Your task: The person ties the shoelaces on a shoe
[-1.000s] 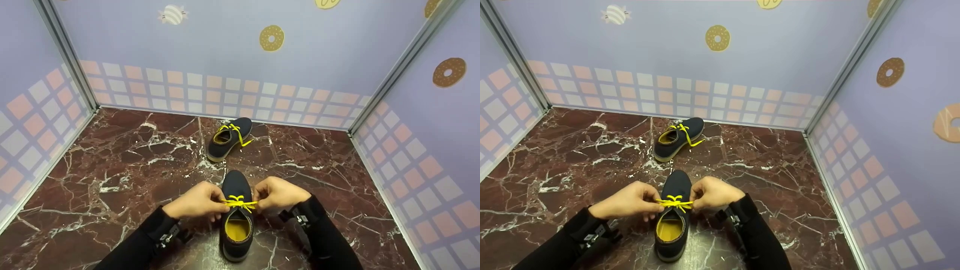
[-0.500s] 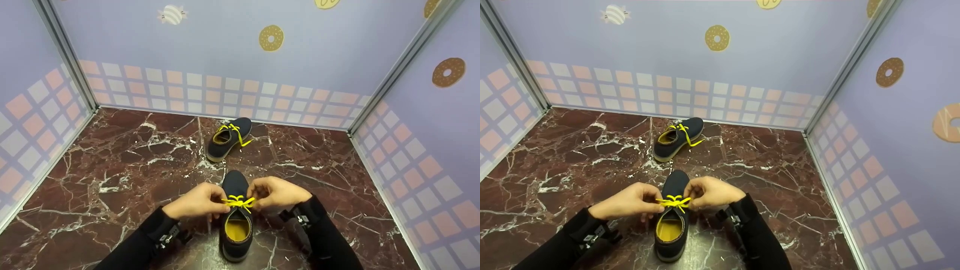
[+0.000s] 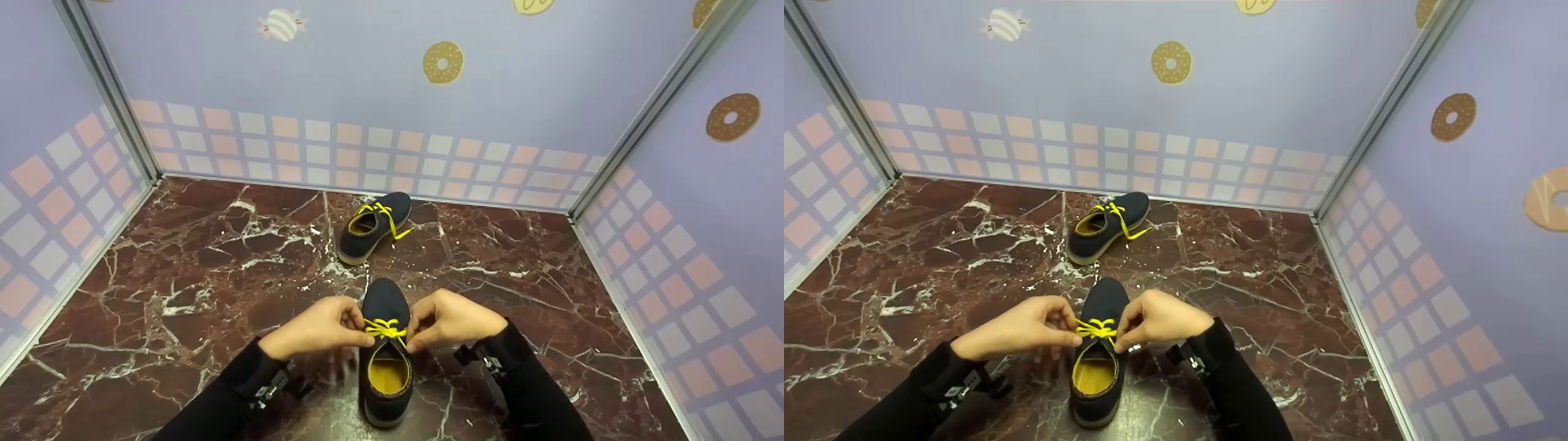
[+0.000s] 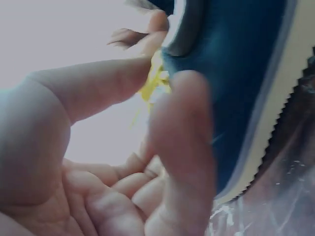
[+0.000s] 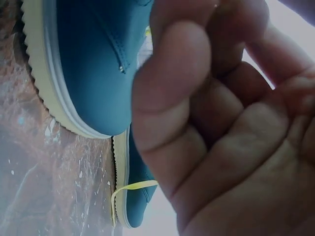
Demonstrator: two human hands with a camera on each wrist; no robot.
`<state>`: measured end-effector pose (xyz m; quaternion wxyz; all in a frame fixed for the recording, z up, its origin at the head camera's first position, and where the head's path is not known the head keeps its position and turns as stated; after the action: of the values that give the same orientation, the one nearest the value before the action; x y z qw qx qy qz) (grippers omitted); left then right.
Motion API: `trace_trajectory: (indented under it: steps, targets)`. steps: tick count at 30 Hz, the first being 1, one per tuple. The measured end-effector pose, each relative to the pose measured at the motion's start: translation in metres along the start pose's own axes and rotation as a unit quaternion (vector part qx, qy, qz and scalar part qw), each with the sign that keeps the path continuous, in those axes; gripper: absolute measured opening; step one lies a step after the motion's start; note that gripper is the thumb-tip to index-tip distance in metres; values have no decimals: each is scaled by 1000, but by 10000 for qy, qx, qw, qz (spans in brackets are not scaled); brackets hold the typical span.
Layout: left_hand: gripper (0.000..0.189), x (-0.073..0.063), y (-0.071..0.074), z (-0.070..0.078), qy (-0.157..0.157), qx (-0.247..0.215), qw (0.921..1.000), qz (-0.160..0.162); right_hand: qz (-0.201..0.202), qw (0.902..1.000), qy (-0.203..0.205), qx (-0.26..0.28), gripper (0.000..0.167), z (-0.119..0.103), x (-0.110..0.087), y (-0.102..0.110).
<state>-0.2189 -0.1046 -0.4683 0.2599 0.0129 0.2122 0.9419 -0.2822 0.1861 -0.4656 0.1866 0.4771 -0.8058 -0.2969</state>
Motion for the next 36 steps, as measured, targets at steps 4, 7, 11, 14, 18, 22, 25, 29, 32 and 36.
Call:
trace_trajectory:
  steps: [4, 7, 11, 14, 18, 22, 25, 29, 32, 36]
  targets:
    - [24, -3, 3, 4, -109, 575, 9979, 267, -11, 9996, 57, -274, 8, -1, 3, -3]
    - [21, -3, 1, 6, -272, 863, 9947, 498, 64, 9991, -1, -429, 9, -2, 4, -5]
    - [18, 0, -4, 6, -464, 1006, 9910, 745, 115, 9986, -74, -513, 7, -3, 4, -7]
    - [16, 1, -7, 6, -566, 977, 9900, 848, 100, 9987, -172, -463, 8, -3, 4, -7]
    - [13, 3, -11, 6, -749, 1028, 9871, 970, 58, 9989, -315, -356, 9, -3, 4, -7]
    - [9, 4, -16, 4, -848, 1240, 9833, 1026, 27, 9985, -415, -343, 10, -4, 3, -5]
    - [6, 5, -18, 3, -897, 1380, 9808, 1042, 22, 9980, -504, -389, 12, -5, 2, -5]
    - [5, 6, -20, 2, -946, 1461, 9793, 1038, 62, 9967, -642, -489, 14, -5, 1, -4]
    - [6, 6, -19, 1, -933, 1457, 9797, 1009, 65, 9961, -708, -516, 16, -4, 0, -4]
    - [7, 7, -19, 1, -870, 1409, 9816, 950, 3, 9958, -773, -500, 17, -3, -1, -3]
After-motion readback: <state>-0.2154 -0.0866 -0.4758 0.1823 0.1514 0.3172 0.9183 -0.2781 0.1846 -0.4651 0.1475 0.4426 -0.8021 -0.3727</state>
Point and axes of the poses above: each hand's wrist, its own x-axis towards the middle knuckle, its own y-axis out of the back of the hand, z = x × y, the point moved 1 cm from there along x, towards the middle knuckle, and after that the axes turned 1 degree about -x, right-handed, at the moved point
